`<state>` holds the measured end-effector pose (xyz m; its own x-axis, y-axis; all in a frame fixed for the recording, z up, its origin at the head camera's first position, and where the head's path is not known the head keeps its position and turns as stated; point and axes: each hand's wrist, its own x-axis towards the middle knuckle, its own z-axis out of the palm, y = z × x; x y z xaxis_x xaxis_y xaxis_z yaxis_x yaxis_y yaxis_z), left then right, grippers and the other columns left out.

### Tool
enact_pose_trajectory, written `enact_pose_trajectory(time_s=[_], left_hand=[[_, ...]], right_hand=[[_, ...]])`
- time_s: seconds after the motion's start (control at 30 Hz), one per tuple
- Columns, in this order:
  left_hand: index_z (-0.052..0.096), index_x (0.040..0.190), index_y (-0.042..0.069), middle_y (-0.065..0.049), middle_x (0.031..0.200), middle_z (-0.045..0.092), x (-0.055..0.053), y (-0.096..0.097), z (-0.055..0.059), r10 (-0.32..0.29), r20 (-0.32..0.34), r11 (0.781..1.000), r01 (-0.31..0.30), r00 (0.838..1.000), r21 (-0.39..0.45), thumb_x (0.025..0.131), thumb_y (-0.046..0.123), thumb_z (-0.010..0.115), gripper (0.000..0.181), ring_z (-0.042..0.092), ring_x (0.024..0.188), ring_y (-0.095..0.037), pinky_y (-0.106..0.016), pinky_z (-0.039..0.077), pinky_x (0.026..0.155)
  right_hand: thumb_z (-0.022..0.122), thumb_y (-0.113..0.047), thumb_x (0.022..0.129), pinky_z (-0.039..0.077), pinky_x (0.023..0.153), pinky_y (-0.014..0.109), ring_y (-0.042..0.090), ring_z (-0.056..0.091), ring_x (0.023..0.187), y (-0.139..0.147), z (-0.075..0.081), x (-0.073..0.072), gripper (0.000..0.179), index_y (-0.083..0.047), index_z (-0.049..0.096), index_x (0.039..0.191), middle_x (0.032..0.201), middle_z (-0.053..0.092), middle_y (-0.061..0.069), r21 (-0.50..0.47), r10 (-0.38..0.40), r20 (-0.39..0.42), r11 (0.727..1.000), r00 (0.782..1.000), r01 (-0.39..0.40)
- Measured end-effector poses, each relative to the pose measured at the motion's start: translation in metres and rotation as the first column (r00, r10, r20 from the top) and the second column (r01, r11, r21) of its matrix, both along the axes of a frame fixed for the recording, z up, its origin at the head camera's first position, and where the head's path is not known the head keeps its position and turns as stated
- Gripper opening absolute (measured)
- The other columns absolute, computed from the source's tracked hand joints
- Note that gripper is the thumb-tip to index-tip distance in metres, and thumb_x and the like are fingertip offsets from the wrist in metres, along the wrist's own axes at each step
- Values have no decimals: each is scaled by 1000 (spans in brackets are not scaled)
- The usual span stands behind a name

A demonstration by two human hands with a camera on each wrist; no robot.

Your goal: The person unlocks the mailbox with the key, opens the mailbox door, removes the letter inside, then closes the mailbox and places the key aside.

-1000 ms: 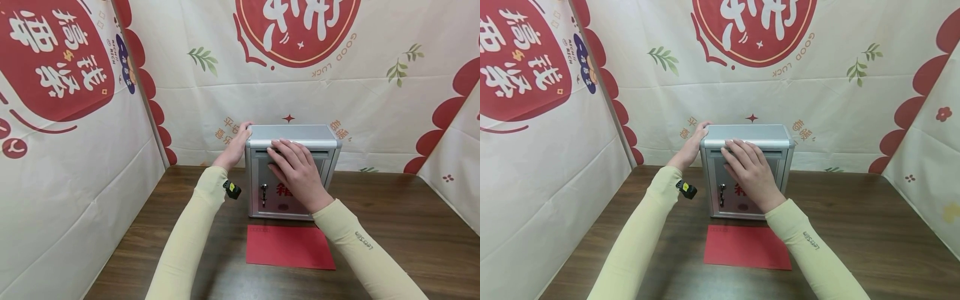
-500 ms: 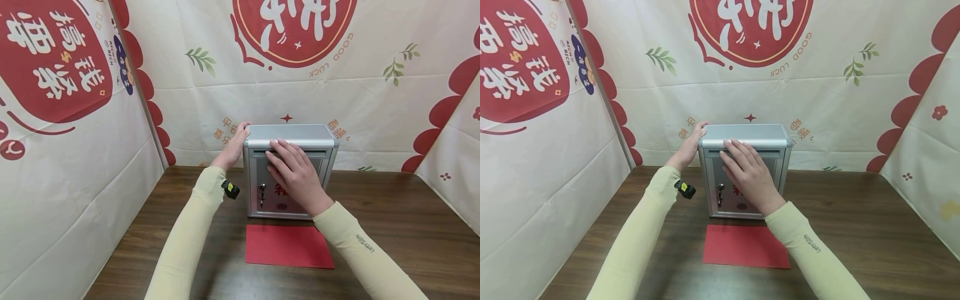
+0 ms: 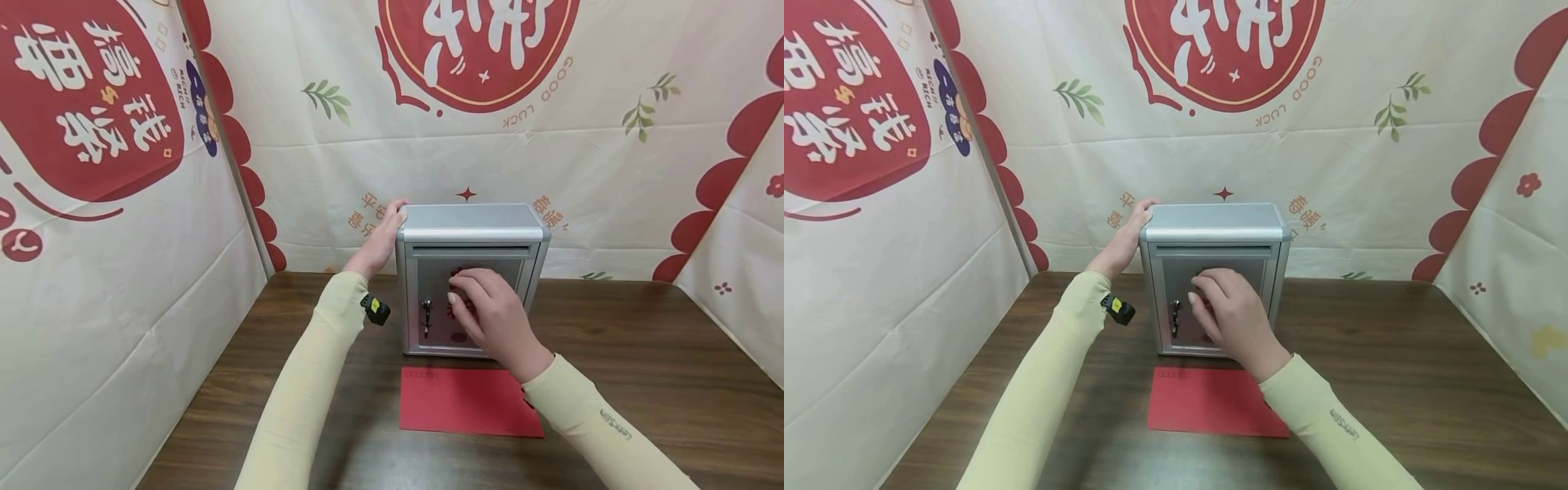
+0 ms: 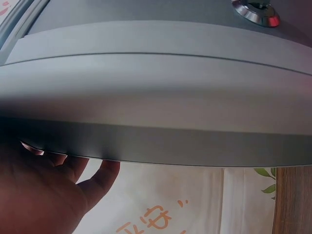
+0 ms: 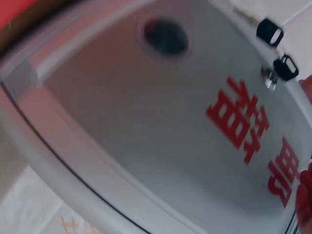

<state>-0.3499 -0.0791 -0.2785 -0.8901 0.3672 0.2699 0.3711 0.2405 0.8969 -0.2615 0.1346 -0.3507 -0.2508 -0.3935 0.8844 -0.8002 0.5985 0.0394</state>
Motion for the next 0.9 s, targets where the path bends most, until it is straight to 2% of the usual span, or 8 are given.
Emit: enact_pose_trajectory(time_s=[0.13,0.27,0.4,0.5,0.57,0.67,0.77,0.9], left_hand=[[27,143,22,-6,145,33,0,0,0,0,10,1000,0,1000,9,100,38,23,46,25,135,-18,-45,19,110],[26,144,22,-6,146,32,1,0,0,-5,16,1000,4,1000,9,100,38,23,46,24,136,-18,-45,18,110],[26,144,23,-6,146,32,1,-1,0,0,16,1000,0,1000,5,100,39,23,46,24,136,-19,-45,18,110],[26,144,24,-6,146,33,0,0,0,7,17,1000,-7,1000,2,100,40,23,47,25,136,-19,-46,19,110],[26,144,24,-6,146,33,0,1,0,11,18,1000,-11,1000,1,99,41,23,48,25,136,-19,-46,19,109],[26,144,24,-6,145,34,-1,2,0,11,19,1000,-11,1000,2,99,40,23,48,26,135,-20,-46,19,109],[26,144,24,-6,146,33,-1,3,0,12,19,1000,-11,1000,-3,100,40,23,48,25,136,-20,-47,19,110],[26,144,24,-6,147,32,-2,4,0,17,19,1000,-17,1000,-7,100,41,23,48,23,137,-21,-47,18,110]], right_hand=[[52,-24,96,48,84,41,23,59,95,2,-14,8,27,-2,65,104,103,64,9,-21,3,139,1000,990,0],[59,-18,93,50,82,38,17,58,92,1,-26,16,19,-5,64,106,101,63,4,-14,-9,277,1000,961,14],[63,-16,91,51,79,36,12,57,89,-4,-36,23,19,-8,63,109,102,62,-1,-5,-23,414,1000,910,28],[62,-20,93,52,79,36,9,57,89,-9,-41,24,20,-10,63,111,104,62,-3,-17,-29,524,999,851,45],[58,-24,96,51,78,36,10,57,89,-12,-43,25,22,-10,63,112,105,63,-3,-51,-6,608,998,794,47],[50,-33,100,50,75,36,13,59,84,-17,-46,25,28,-12,62,113,101,65,1,-133,60,731,990,680,56],[44,-36,101,51,78,39,20,62,85,-21,-50,24,33,-10,61,114,99,66,6,-258,193,829,965,525,52],[41,-33,103,50,86,43,32,63,97,-27,-53,20,40,-1,55,121,105,64,15,-425,389,869,903,306,61]])
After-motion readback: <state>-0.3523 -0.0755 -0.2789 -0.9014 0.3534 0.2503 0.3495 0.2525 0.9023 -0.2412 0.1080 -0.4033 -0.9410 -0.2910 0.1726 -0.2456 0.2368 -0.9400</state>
